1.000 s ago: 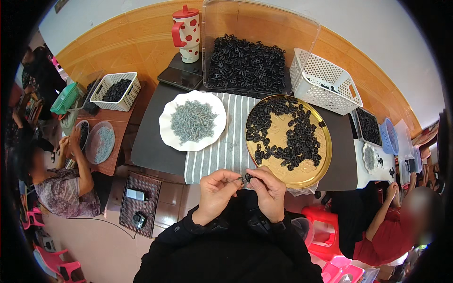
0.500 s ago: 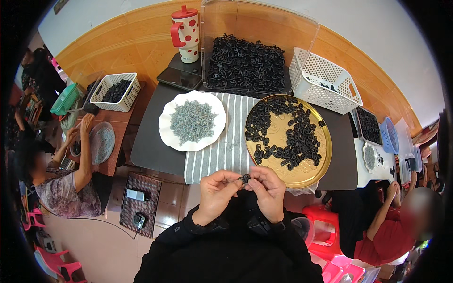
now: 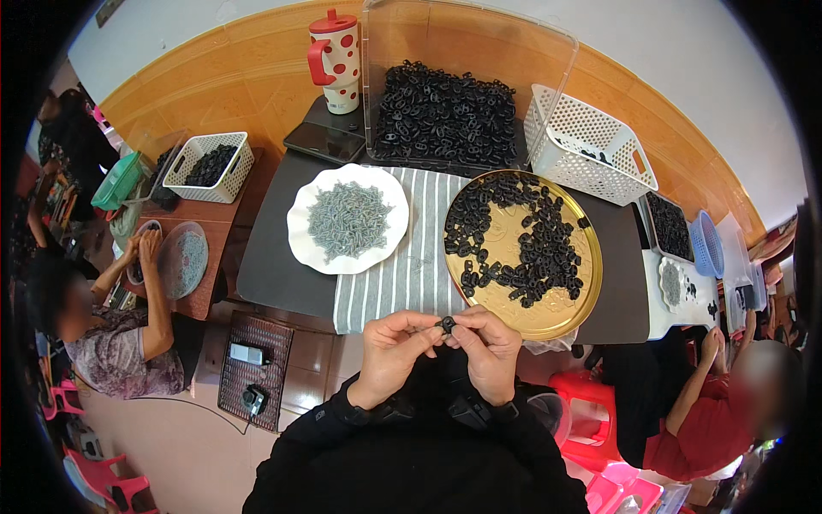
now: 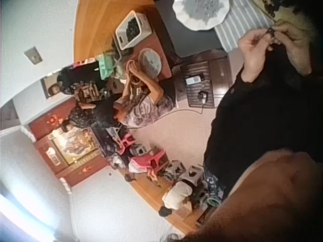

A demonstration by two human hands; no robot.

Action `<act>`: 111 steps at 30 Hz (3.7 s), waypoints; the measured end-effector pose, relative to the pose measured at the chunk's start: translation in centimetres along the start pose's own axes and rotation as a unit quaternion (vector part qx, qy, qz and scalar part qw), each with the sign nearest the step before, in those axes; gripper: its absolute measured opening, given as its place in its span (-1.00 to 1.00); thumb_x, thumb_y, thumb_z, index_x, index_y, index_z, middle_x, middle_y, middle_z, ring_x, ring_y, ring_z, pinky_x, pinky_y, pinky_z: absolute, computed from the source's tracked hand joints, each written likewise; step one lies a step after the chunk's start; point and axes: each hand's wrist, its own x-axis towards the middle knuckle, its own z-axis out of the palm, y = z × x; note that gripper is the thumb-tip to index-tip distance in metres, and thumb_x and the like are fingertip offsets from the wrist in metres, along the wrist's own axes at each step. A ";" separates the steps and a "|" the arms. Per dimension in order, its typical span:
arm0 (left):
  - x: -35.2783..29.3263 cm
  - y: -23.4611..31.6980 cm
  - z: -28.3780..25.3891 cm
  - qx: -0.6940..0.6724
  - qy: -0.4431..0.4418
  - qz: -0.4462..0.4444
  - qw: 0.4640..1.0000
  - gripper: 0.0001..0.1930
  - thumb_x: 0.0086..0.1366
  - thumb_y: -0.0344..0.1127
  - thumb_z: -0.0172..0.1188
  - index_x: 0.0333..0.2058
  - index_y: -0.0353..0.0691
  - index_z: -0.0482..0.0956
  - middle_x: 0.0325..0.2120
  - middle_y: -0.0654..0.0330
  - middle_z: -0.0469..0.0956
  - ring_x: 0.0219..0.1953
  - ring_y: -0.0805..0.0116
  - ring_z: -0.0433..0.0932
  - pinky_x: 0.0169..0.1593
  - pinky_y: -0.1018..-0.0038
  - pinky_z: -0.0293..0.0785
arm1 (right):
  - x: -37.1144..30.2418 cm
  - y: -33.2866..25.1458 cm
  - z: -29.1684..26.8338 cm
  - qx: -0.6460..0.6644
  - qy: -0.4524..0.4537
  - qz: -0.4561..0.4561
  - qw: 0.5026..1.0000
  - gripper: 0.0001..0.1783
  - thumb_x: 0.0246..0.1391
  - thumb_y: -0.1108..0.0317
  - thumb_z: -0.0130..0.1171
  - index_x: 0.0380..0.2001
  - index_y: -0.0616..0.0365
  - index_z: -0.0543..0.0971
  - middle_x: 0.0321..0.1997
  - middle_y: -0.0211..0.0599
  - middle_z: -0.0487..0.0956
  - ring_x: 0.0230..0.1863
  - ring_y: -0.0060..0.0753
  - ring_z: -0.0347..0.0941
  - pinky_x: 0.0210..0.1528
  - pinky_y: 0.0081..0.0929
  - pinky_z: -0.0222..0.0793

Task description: The person picks up a black plastic toggle and a metal spring by hand, inserts the spring into the toggle, and places the assembled piece onto the table. This process is repeated, occasionally moving items on the gold tray to reach more components.

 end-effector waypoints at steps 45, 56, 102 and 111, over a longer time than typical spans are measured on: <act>0.6 0.0 -0.7 0.054 -0.066 0.042 0.995 -0.91 0.19 -0.63 0.20 -0.31 -0.43 0.61 -0.43 0.07 0.59 -0.43 0.41 0.56 -0.42 0.58 0.52 | 0.3 -2.1 1.0 -0.242 -0.035 -0.202 0.948 -0.87 0.01 0.74 0.12 -0.34 0.41 0.54 -0.39 -0.16 0.52 -0.47 -0.46 0.49 -0.43 -0.61 0.40; 1.3 -0.8 -0.2 -0.039 -0.003 -0.006 0.999 -0.78 0.29 -0.58 0.08 -0.11 -0.46 0.58 -0.22 0.07 0.62 -0.23 0.45 0.58 -0.10 0.57 0.50 | 2.1 -0.8 1.2 -0.504 -0.071 -0.402 0.761 -0.76 -0.28 0.73 0.16 -0.39 0.49 0.52 -0.41 -0.06 0.44 -0.48 -0.10 0.40 -0.50 -0.36 0.33; 1.7 -0.1 0.4 -0.101 -0.014 -0.029 0.994 -0.78 0.32 -0.45 0.14 -0.10 -0.41 0.56 -0.35 0.14 0.62 -0.34 0.47 0.56 -0.31 0.60 0.45 | 1.9 -2.4 0.8 -0.010 0.047 0.025 0.999 -0.87 0.13 0.65 0.08 -0.23 0.36 0.51 -0.37 -0.37 0.54 -0.37 -0.64 0.47 -0.28 -0.68 0.40; 1.7 0.1 0.0 -0.088 -0.030 -0.024 0.995 -0.82 0.29 -0.51 0.14 -0.15 -0.42 0.57 -0.41 0.11 0.62 -0.42 0.45 0.57 -0.38 0.62 0.44 | 1.9 -2.2 0.5 -0.087 -0.017 -0.015 0.996 -0.86 0.14 0.63 0.09 -0.23 0.39 0.56 -0.35 -0.34 0.50 -0.38 -0.65 0.43 -0.29 -0.70 0.37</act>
